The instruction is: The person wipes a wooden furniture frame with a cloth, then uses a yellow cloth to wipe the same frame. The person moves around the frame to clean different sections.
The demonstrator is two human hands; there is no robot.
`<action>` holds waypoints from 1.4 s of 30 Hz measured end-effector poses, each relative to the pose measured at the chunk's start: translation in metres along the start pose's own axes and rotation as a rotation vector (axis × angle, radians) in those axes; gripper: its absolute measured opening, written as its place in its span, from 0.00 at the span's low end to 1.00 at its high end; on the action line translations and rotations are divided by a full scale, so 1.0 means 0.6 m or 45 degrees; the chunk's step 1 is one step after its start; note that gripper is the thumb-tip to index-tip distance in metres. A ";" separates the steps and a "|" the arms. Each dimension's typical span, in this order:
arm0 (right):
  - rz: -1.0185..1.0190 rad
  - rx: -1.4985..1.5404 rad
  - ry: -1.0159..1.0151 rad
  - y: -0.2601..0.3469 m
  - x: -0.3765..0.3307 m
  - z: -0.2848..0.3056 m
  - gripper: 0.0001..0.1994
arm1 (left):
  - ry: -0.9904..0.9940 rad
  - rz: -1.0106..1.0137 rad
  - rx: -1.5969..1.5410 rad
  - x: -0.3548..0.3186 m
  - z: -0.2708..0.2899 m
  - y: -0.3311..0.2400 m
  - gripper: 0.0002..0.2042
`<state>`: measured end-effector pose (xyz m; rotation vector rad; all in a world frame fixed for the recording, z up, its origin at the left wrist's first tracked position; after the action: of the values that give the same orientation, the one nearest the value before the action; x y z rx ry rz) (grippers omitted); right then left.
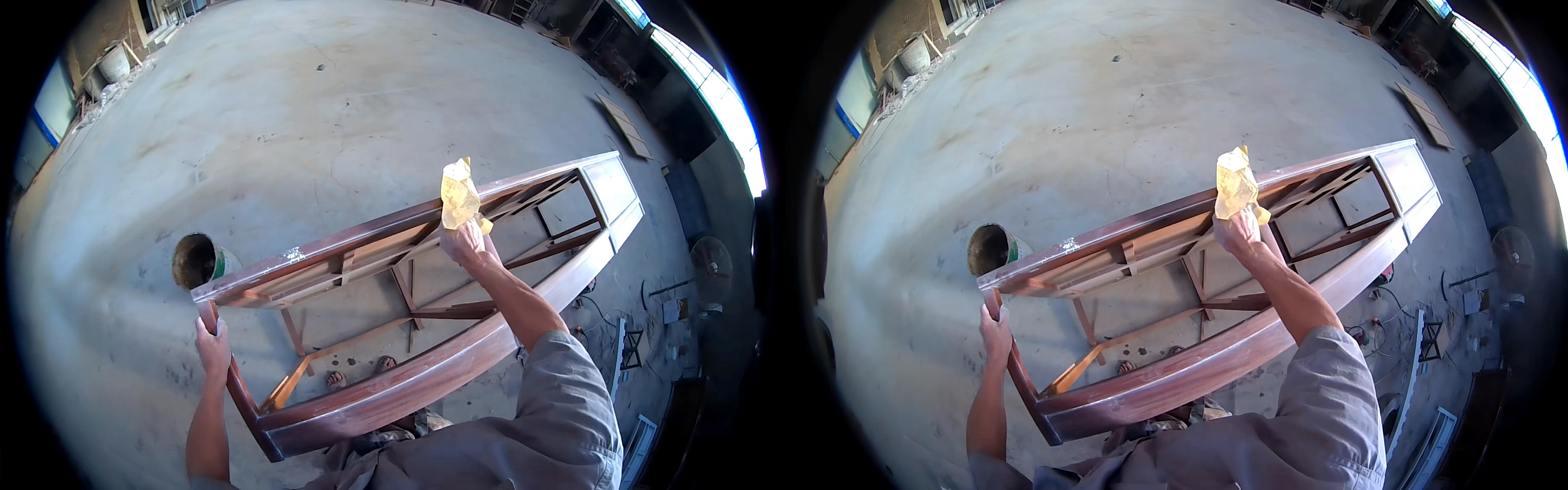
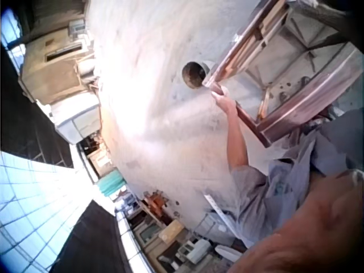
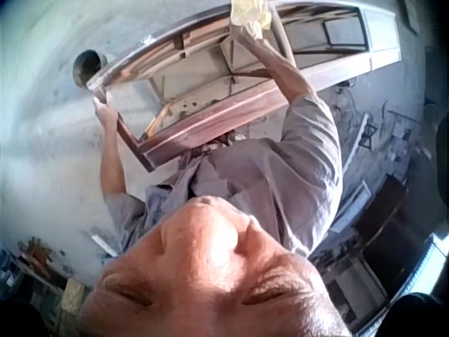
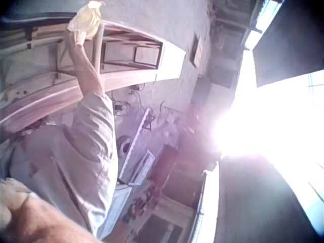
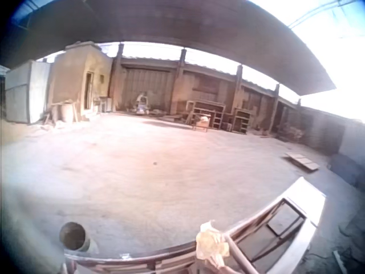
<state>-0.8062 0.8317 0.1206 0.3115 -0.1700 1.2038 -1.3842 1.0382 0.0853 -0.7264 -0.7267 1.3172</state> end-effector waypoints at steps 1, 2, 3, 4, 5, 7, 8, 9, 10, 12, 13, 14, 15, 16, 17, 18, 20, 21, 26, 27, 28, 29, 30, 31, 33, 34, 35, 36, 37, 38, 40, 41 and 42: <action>0.025 -0.035 0.088 0.115 0.006 -0.040 0.17 | -0.012 -0.006 0.013 0.001 0.011 0.007 0.16; 0.107 -0.024 0.117 0.266 0.003 -0.081 0.21 | -0.020 -0.019 0.025 0.003 0.016 0.014 0.17; 0.182 0.044 0.122 0.388 -0.007 -0.111 0.24 | -0.028 -0.035 0.037 0.005 0.019 0.022 0.17; 0.273 0.129 0.113 0.479 -0.021 -0.125 0.28 | -0.036 -0.031 0.051 -0.009 0.024 0.028 0.17; 0.459 0.129 0.113 0.539 -0.030 -0.111 0.31 | -0.032 0.050 0.025 -0.019 0.048 0.037 0.18; 0.639 0.130 0.062 0.558 -0.015 -0.083 0.31 | 0.048 0.153 -0.069 -0.004 0.082 0.035 0.20; 0.643 0.082 0.023 0.536 -0.011 -0.063 0.32 | 0.121 0.235 -0.156 0.009 0.092 0.034 0.21; 0.599 0.014 -0.001 0.515 -0.013 -0.049 0.32 | 0.094 0.251 -0.142 0.005 0.115 0.065 0.21; 0.534 -0.061 0.005 0.495 -0.018 -0.033 0.33 | 0.027 0.165 -0.008 0.001 0.133 0.099 0.23; 0.469 0.338 0.342 0.526 -0.009 -0.015 0.20 | 0.064 0.142 -0.085 0.025 0.148 0.123 0.24; 0.549 0.350 0.440 0.601 -0.016 -0.032 0.20 | 0.057 0.201 -0.055 0.018 0.158 0.130 0.24; 0.597 0.230 0.564 0.705 -0.023 -0.063 0.21 | 0.062 0.221 -0.050 0.010 0.165 0.144 0.23; 0.607 0.072 0.777 0.819 -0.027 -0.099 0.21 | 0.063 0.237 -0.048 0.008 0.177 0.157 0.23; 0.622 -0.074 1.017 0.920 -0.030 -0.134 0.22 | 0.079 0.245 -0.056 0.010 0.185 0.168 0.22; 0.650 -0.186 1.174 1.005 -0.024 -0.159 0.23 | 0.149 0.252 -0.109 0.014 0.190 0.164 0.21; 0.765 0.033 0.536 1.064 -0.007 -0.181 0.30 | 0.124 0.042 -0.189 0.022 0.191 0.166 0.22; 1.003 0.170 0.299 1.088 0.004 -0.171 0.36 | 0.110 0.020 -0.200 0.041 0.222 0.211 0.22; 1.038 0.285 0.126 1.056 0.001 -0.162 0.35 | 0.107 0.116 -0.158 0.036 0.237 0.229 0.22; 0.725 0.135 0.554 0.957 -0.007 -0.127 0.35 | 0.149 0.184 -0.137 0.026 0.192 0.166 0.30; 0.781 0.132 0.414 0.991 -0.006 -0.131 0.34 | 0.148 0.081 -0.190 0.029 0.175 0.140 0.29; 0.832 0.135 0.322 1.016 0.000 -0.135 0.33 | 0.141 -0.019 -0.239 0.028 0.160 0.118 0.29; 0.869 0.136 0.227 1.032 0.006 -0.140 0.32 | 0.159 0.054 -0.274 0.028 0.142 0.128 0.28; 0.893 0.134 0.182 1.016 0.017 -0.138 0.31 | 0.182 0.128 -0.308 0.029 0.125 0.144 0.27; 0.876 0.220 0.172 0.962 0.021 -0.147 0.31 | 0.176 0.178 -0.301 0.027 0.111 0.132 0.24; 0.729 0.244 0.153 0.803 0.023 -0.137 0.30 | 0.150 0.224 -0.225 0.012 0.104 0.117 0.23; 0.585 0.208 0.120 0.685 0.031 -0.123 0.29 | 0.129 0.168 -0.212 0.005 0.098 0.117 0.26; 0.444 0.179 0.091 0.568 0.038 -0.108 0.28 | 0.083 0.161 -0.176 0.000 0.088 0.115 0.28; 0.223 0.155 0.111 0.445 0.045 -0.087 0.29 | 0.102 0.136 -0.161 0.000 0.071 0.103 0.29; 0.067 0.002 0.128 0.342 0.044 -0.056 0.30 | 0.098 0.114 -0.134 -0.003 0.060 0.087 0.29; -0.047 -0.087 0.253 0.253 0.039 -0.034 0.30 | 0.089 0.095 -0.110 -0.005 0.049 0.073 0.29; -0.338 -0.271 0.187 0.096 0.017 0.004 0.30 | 0.136 0.094 -0.125 -0.007 0.020 0.052 0.29; -0.416 -0.286 0.255 0.047 -0.008 0.020 0.31 | 0.140 0.104 -0.123 -0.005 0.015 0.050 0.29; -0.489 -0.300 0.324 0.010 -0.046 0.034 0.32 | 0.127 0.112 -0.099 -0.003 0.012 0.063 0.29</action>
<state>-0.8210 0.8025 0.1328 -0.0191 -0.0268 0.8222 -1.4120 1.0407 0.0590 -0.8889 -0.6755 1.3278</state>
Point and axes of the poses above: each hand's wrist, its own x-axis towards the middle knuckle, its own z-axis out of the back of the hand, y = z × x, the point moved 6 cm from there along x, towards the middle knuckle, and after that the axes turned 9 degrees about -x, right-handed, at the moved point
